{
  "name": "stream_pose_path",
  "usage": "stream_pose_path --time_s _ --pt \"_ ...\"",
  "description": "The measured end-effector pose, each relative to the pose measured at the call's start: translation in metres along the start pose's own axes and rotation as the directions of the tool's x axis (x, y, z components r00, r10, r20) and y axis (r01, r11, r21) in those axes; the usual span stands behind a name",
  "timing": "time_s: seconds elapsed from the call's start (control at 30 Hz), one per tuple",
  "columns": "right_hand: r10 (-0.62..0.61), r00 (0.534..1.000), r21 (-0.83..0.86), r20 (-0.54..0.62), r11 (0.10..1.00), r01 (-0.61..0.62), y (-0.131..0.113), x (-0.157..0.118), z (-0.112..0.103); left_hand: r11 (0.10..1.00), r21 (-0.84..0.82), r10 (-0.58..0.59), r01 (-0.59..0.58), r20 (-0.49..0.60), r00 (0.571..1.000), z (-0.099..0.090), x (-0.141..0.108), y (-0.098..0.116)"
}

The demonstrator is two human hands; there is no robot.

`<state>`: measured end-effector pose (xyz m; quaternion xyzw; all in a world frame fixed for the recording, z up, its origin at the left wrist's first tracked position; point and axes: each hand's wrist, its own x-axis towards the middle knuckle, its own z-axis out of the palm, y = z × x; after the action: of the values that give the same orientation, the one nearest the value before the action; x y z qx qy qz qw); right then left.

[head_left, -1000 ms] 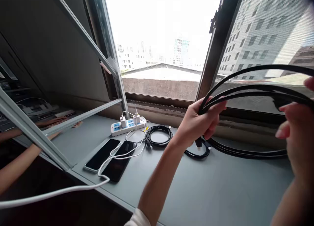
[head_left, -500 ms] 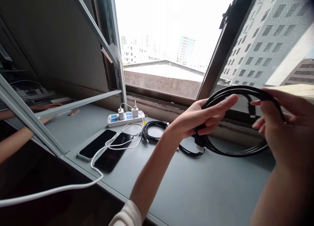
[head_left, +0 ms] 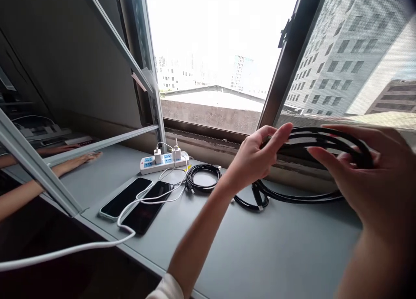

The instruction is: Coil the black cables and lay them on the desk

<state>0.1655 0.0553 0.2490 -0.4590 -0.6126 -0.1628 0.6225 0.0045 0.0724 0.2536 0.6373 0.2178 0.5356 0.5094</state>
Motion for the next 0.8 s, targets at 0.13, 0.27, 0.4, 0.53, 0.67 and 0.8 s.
stream_pose_path --time_s 0.13,0.27,0.4,0.53,0.67,0.8 --pt "-0.091 0.995 -0.305 0.036 0.947 0.097 0.007 -0.002 0.0 0.967 0.169 0.215 -0.192 -0.127 0.968 0.013 -0.003 -0.001" --pt "0.01 0.993 -0.361 0.12 0.932 0.035 0.012 -0.004 -0.003 0.94 0.22 0.301 -0.263 -0.165 0.939 0.017 -0.009 0.006" --pt "0.199 0.969 -0.381 0.149 0.915 -0.129 0.008 -0.006 -0.004 0.962 0.191 0.23 -0.195 -0.187 0.955 0.012 -0.01 0.013" --pt "0.312 0.925 -0.451 0.218 0.873 -0.188 0.004 -0.005 0.0 0.985 0.088 0.163 -0.152 -0.14 0.977 0.006 -0.007 0.016" --pt "0.338 0.911 -0.42 0.237 0.881 -0.218 0.002 -0.004 -0.002 0.986 0.07 0.158 -0.151 -0.095 0.983 0.002 -0.009 0.02" --pt "0.306 0.918 -0.281 0.253 0.931 -0.233 0.0 -0.005 -0.008 0.977 0.08 0.207 -0.199 -0.11 0.972 0.001 -0.008 0.022"
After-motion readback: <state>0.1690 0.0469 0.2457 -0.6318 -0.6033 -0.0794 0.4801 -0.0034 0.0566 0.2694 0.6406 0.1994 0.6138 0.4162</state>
